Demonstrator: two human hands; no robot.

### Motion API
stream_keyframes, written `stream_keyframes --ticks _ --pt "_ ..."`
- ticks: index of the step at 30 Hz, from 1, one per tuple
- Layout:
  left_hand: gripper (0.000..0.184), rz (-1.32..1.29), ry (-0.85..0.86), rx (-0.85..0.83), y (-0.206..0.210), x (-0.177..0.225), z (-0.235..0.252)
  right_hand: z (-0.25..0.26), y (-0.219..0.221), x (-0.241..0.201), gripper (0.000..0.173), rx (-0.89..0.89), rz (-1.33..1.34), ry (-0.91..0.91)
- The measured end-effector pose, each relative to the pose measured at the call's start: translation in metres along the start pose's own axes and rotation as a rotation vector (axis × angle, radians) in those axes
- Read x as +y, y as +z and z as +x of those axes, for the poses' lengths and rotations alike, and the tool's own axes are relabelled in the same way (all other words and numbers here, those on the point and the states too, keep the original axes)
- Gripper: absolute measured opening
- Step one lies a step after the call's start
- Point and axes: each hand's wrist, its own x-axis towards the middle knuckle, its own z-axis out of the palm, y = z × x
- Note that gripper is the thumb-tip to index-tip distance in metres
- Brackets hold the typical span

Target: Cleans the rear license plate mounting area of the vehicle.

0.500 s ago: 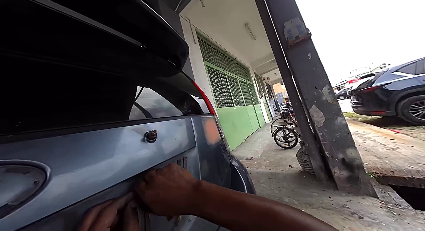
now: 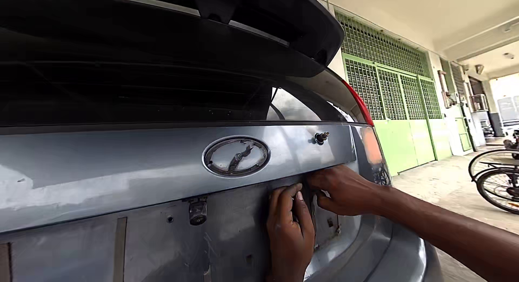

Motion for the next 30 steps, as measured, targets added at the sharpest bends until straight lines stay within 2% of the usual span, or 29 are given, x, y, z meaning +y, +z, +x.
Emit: stream_keyframes --ticks 4,6,8,9,12,15,18,20,23,25,28,30 --pt "0.019 -0.004 0.004 -0.005 0.000 0.000 -0.001 -0.018 -0.012 -0.003 0.019 0.066 -0.014 0.023" --pt "0.020 0.005 0.007 -0.015 0.001 0.000 -0.002 -0.027 -0.014 -0.010 0.032 0.041 -0.152 0.118" --pt "0.020 0.005 0.006 -0.025 0.001 0.000 -0.002 -0.028 -0.013 -0.019 0.038 -0.088 -0.322 0.219" --pt "0.020 0.003 0.008 -0.028 0.001 0.000 -0.003 -0.025 -0.012 -0.024 0.035 -0.154 -0.368 0.253" --pt "0.020 -0.009 0.024 -0.027 0.001 0.000 -0.002 -0.010 -0.012 -0.037 0.024 -0.281 -0.421 0.312" --pt "0.020 -0.034 0.020 -0.033 0.001 0.001 -0.002 0.013 -0.023 -0.056 0.029 -0.531 -0.397 0.411" --pt "0.020 -0.062 0.015 -0.026 0.000 0.002 -0.002 0.031 -0.031 -0.068 0.032 -0.716 -0.366 0.430" --pt "0.020 -0.082 0.007 -0.014 0.001 0.003 -0.002 0.038 -0.037 -0.069 0.029 -0.785 -0.368 0.379" --pt "0.020 -0.100 -0.007 -0.003 0.000 0.004 -0.001 0.034 -0.036 -0.054 0.018 -0.694 -0.367 0.220" --pt "0.020 -0.118 -0.015 -0.007 -0.001 0.004 -0.001 0.028 -0.031 -0.036 0.021 -0.594 -0.317 0.139" --pt "0.020 -0.130 -0.022 -0.030 -0.001 0.005 -0.001 0.025 -0.025 -0.026 0.031 -0.475 -0.205 0.179" --pt "0.020 -0.156 -0.013 -0.065 0.000 0.007 -0.006 0.019 -0.016 -0.022 0.031 -0.335 -0.197 0.156"
